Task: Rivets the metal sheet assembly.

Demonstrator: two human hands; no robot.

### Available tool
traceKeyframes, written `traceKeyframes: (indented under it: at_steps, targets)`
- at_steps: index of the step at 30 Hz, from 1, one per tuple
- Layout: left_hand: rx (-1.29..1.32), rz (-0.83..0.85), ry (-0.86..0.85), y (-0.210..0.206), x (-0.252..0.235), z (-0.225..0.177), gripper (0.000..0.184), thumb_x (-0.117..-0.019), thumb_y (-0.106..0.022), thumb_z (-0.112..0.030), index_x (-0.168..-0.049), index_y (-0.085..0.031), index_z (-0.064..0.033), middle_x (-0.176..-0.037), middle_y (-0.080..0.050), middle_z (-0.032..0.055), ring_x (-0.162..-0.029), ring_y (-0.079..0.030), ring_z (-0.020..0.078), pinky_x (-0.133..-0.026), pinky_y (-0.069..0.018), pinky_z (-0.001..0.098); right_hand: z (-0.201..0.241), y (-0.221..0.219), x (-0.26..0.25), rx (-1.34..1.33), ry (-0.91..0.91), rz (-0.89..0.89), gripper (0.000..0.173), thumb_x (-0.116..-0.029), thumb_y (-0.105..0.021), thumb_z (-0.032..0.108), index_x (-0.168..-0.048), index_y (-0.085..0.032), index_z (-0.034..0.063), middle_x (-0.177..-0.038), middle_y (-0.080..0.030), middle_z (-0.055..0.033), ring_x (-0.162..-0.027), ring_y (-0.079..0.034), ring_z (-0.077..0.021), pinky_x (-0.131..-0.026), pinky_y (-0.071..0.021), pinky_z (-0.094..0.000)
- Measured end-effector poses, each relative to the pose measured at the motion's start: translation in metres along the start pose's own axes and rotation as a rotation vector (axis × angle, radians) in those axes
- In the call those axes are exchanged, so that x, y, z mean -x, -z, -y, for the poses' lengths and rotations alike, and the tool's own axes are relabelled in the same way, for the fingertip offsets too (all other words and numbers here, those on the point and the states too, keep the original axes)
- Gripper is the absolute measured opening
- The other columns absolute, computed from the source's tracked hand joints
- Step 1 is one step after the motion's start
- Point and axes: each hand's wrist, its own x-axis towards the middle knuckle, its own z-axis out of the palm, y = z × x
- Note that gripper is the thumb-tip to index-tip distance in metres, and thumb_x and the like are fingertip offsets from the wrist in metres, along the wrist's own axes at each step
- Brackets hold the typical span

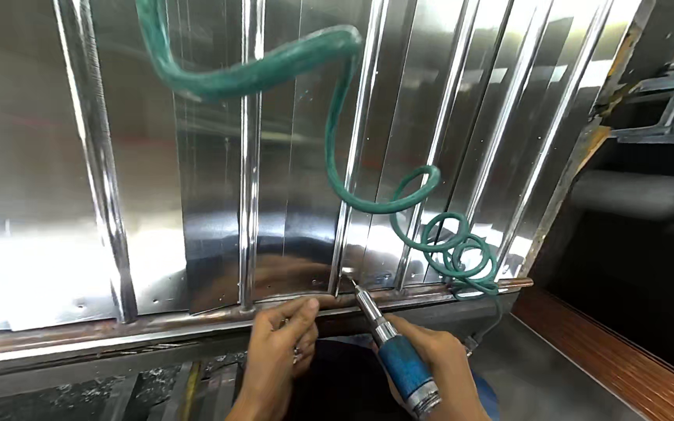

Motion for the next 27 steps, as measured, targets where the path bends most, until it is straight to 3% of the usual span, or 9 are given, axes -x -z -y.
traceKeyframes:
  at_steps: [8, 14, 16, 18, 19, 20, 22, 24, 27]
  targets:
    - [0.199, 0.021, -0.224, 0.019, 0.001, -0.069, 0.031, -0.1054, -0.049, -0.021, -0.110, -0.074, -0.0023, -0.050, -0.039, -0.0048, -0.037, -0.034, 0.0019, -0.034, -0.0316, 0.0174, 0.007, 0.017, -0.007, 0.039, -0.065, 0.123, 0.033, -0.0858, -0.074, 0.044, -0.114, -0.076, 0.0260, -0.076, -0.074, 0.0036, -0.063, -0.070, -0.0148, -0.052, -0.0560, -0.0426]
    - [0.310, 0.017, -0.187, 0.033, 0.001, -0.082, 0.035, -0.1062, -0.044, -0.020, -0.110, -0.074, -0.0022, -0.051, -0.040, -0.0060, -0.037, -0.036, 0.0012, -0.035, -0.0338, 0.0167, 0.026, 0.025, -0.023, 0.132, -0.120, 0.237, 0.040, -0.0848, -0.075, 0.044, -0.120, -0.073, 0.0262, -0.082, -0.075, 0.0011, -0.068, -0.072, -0.0199, -0.055, -0.0572, -0.0481]
    - [0.329, -0.004, -0.191, 0.038, 0.003, -0.082, 0.034, -0.1051, -0.046, -0.020, -0.109, -0.074, -0.0022, -0.050, -0.040, -0.0061, -0.037, -0.036, 0.0010, -0.035, -0.0341, 0.0167, 0.031, 0.028, -0.029, 0.209, -0.101, 0.230, 0.040, -0.0821, -0.078, 0.046, -0.117, -0.075, 0.0277, -0.093, -0.075, -0.0021, -0.079, -0.073, -0.0226, -0.059, -0.0588, -0.0475]
    - [0.341, -0.023, -0.200, 0.041, 0.004, -0.080, 0.033, -0.1047, -0.046, -0.020, -0.108, -0.074, -0.0019, -0.050, -0.039, -0.0058, -0.037, -0.036, 0.0013, -0.035, -0.0343, 0.0169, 0.036, 0.033, -0.037, 0.237, -0.027, 0.247, 0.039, -0.0824, -0.078, 0.046, -0.116, -0.077, 0.0261, -0.123, -0.066, -0.0122, -0.111, -0.064, -0.0298, -0.077, -0.0599, -0.0448]
    - [0.351, -0.021, -0.201, 0.042, 0.002, -0.078, 0.034, -0.1051, -0.045, -0.020, -0.109, -0.074, -0.0017, -0.050, -0.039, -0.0058, -0.037, -0.036, 0.0015, -0.035, -0.0341, 0.0168, 0.033, 0.030, -0.039, 0.187, 0.030, 0.235, 0.034, -0.0839, -0.076, 0.042, -0.112, -0.077, 0.0219, -0.127, -0.064, -0.0146, -0.117, -0.062, -0.0306, -0.087, -0.0580, -0.0441]
    - [0.361, -0.013, -0.198, 0.041, 0.000, -0.076, 0.035, -0.1061, -0.044, -0.021, -0.109, -0.073, -0.0016, -0.050, -0.039, -0.0057, -0.037, -0.036, 0.0017, -0.034, -0.0339, 0.0167, 0.028, 0.025, -0.039, 0.141, 0.092, 0.206, 0.031, -0.0837, -0.071, 0.037, -0.107, -0.076, 0.0176, -0.117, -0.068, -0.0125, -0.108, -0.066, -0.0285, -0.084, -0.0584, -0.0439]
    - [0.374, 0.012, -0.183, 0.036, -0.004, -0.073, 0.037, -0.1076, -0.042, -0.022, -0.109, -0.073, -0.0021, -0.051, -0.039, -0.0055, -0.036, -0.036, 0.0015, -0.034, -0.0343, 0.0165, 0.017, 0.017, -0.039, 0.189, 0.183, 0.183, 0.027, -0.0844, -0.066, 0.036, -0.101, -0.071, 0.0148, -0.092, -0.069, -0.0050, -0.081, -0.070, -0.0219, -0.063, -0.0587, -0.0408]
    - [0.389, 0.044, -0.179, 0.026, -0.004, -0.070, 0.037, -0.1074, -0.041, -0.022, -0.109, -0.072, -0.0024, -0.051, -0.038, -0.0057, -0.036, -0.036, 0.0009, -0.034, -0.0346, 0.0163, 0.010, 0.014, -0.039, 0.290, 0.237, 0.166, 0.023, -0.0848, -0.065, 0.032, -0.099, -0.071, 0.0142, -0.081, -0.068, -0.0034, -0.068, -0.070, -0.0215, -0.049, -0.0551, -0.0413]
    - [0.409, 0.082, -0.163, 0.006, 0.003, -0.066, 0.035, -0.1064, -0.044, -0.021, -0.108, -0.072, -0.0015, -0.051, -0.039, -0.0055, -0.037, -0.036, 0.0008, -0.034, -0.0352, 0.0160, 0.011, 0.013, -0.034, 0.241, 0.162, 0.163, 0.031, -0.0755, -0.072, 0.036, -0.098, -0.071, 0.0145, -0.078, -0.070, -0.0038, -0.063, -0.069, -0.0241, -0.048, -0.0534, -0.0465]
